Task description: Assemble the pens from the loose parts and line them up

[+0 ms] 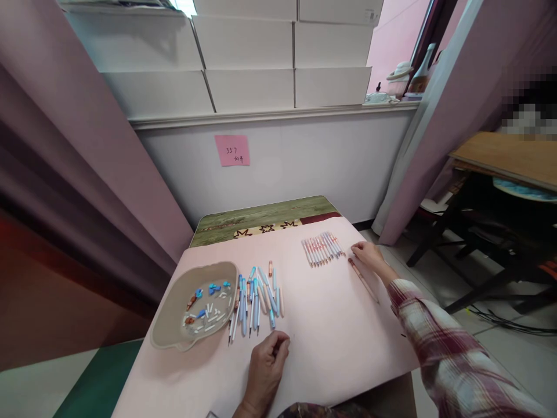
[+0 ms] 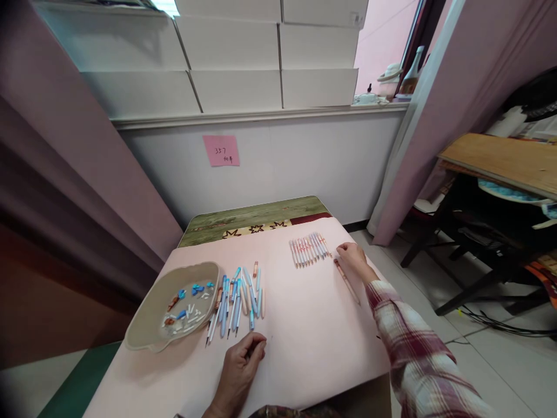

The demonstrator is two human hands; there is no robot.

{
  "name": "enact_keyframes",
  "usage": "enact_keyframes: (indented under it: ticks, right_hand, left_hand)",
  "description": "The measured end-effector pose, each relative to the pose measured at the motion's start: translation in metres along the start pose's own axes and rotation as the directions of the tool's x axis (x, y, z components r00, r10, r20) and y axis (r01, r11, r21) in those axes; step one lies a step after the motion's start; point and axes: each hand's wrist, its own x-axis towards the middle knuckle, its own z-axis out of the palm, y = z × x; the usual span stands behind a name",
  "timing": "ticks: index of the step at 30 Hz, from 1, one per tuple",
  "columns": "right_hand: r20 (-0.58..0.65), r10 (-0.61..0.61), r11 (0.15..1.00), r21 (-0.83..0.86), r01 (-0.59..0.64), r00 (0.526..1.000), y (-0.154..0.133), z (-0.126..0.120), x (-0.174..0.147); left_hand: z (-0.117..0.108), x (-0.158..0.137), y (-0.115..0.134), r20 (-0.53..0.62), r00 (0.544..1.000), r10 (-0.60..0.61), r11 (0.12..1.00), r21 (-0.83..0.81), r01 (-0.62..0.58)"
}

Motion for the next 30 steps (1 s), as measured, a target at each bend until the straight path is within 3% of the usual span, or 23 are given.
enact_keyframes:
  ticks: [4, 7, 10, 22, 27, 30]
  right_hand:
    - [0.024, 0.038, 0.993, -0.117, -0.035, 0.999, 0.018, -0.012, -0.037]
    - [0.05, 0.056, 0.956, -0.29, -0.04, 0.997, 0.024, -0.009, -0.068]
    - [0.038, 0.044, 0.939, -0.343, -0.028, 0.998, 0.022, -0.003, -0.086]
    - [0.05, 0.026, 0.95, -0.312, -0.009, 0.998, 0.01, 0.002, -0.095]
    - [-0.019, -0.067, 0.94, -0.335, 0.057, 0.998, 0.008, -0.011, -0.111]
    - [-0.078, -0.166, 0.972, -0.181, 0.15, 0.983, -0.018, -0.017, -0.13]
  left_hand:
    - [0.0, 0.0, 0.002, -0.001, 1.0, 0.008, 1.0, 0.016, -0.008]
    - [0.0, 0.0, 0.004, -0.005, 1.0, 0.016, 1.0, 0.02, -0.016]
    - [0.0, 0.0, 0.004, -0.017, 1.0, 0.025, 1.0, 0.014, -0.025]
    - [0.001, -0.002, 0.003, -0.024, 1.0, 0.017, 0.999, -0.033, -0.018]
    - [0.002, -0.008, 0.0, -0.051, 0.995, -0.08, 0.979, -0.193, 0.069]
    - [0.004, -0.013, 0.005, -0.084, 0.988, -0.126, 0.959, -0.265, 0.1]
